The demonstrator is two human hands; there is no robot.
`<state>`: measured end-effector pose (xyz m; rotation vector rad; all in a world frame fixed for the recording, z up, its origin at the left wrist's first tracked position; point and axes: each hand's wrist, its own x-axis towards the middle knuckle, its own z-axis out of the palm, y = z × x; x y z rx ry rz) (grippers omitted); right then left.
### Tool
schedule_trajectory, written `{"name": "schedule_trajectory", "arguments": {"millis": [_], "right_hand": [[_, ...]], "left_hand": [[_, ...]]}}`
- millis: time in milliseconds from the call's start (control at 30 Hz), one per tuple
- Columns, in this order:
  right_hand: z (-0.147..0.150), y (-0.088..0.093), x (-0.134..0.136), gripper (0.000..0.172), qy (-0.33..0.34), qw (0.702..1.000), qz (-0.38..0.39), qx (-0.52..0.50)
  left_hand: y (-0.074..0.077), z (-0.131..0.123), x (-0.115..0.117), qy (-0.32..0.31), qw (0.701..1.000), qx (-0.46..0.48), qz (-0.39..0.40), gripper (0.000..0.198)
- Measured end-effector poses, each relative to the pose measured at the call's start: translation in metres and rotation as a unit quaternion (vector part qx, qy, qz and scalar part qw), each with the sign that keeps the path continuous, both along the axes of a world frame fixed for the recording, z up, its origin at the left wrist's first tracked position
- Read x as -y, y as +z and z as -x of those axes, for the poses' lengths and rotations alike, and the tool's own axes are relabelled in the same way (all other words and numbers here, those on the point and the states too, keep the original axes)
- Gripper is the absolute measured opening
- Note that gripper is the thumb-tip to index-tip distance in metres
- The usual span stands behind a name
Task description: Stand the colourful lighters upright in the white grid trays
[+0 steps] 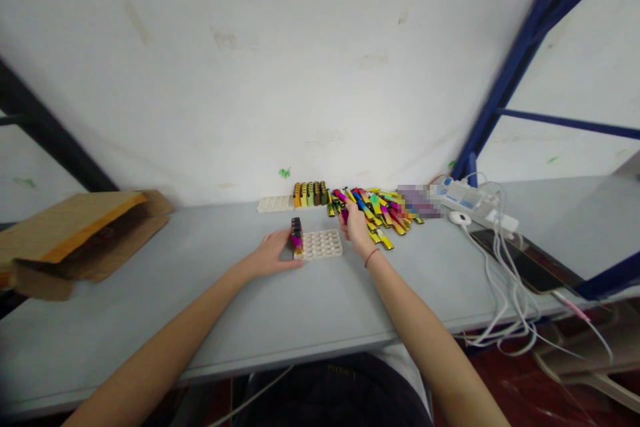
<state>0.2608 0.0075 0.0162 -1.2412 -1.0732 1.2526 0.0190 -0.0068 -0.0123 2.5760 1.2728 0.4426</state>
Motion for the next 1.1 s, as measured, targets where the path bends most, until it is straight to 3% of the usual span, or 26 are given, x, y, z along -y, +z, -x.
{"name": "schedule_trajectory", "arguments": {"millis": [167,333,600,767,933,1100], "right_hand": [[0.002,-0.003,0.004,0.038,-0.009,1.000,-0.012,-0.017],[0.008,0.000,0.008,0.043,-0.047,0.997,0.008,-0.055],[0.007,0.000,0.009,0.044,-0.022,0.996,0.018,-0.083],[0.013,-0.003,0.013,0.035,-0.022,0.995,-0.090,-0.035],[0.024,0.002,0.027,0.024,0.104,0.977,-0.186,0.020],[0.025,0.007,0.035,0.023,0.130,0.940,-0.268,0.168]], "left_hand": [[0.001,0.000,0.000,0.006,1.000,0.002,-0.001,0.085],[-0.002,0.000,-0.001,0.002,1.000,0.011,-0.005,0.085],[-0.001,0.000,-0.001,0.000,1.000,0.015,-0.004,0.086],[-0.001,0.000,-0.002,0.001,1.000,0.007,-0.001,0.087],[-0.001,0.002,-0.004,-0.005,1.000,0.021,0.019,0.098],[-0.002,0.005,-0.005,-0.019,0.998,0.048,0.021,0.097]]}}
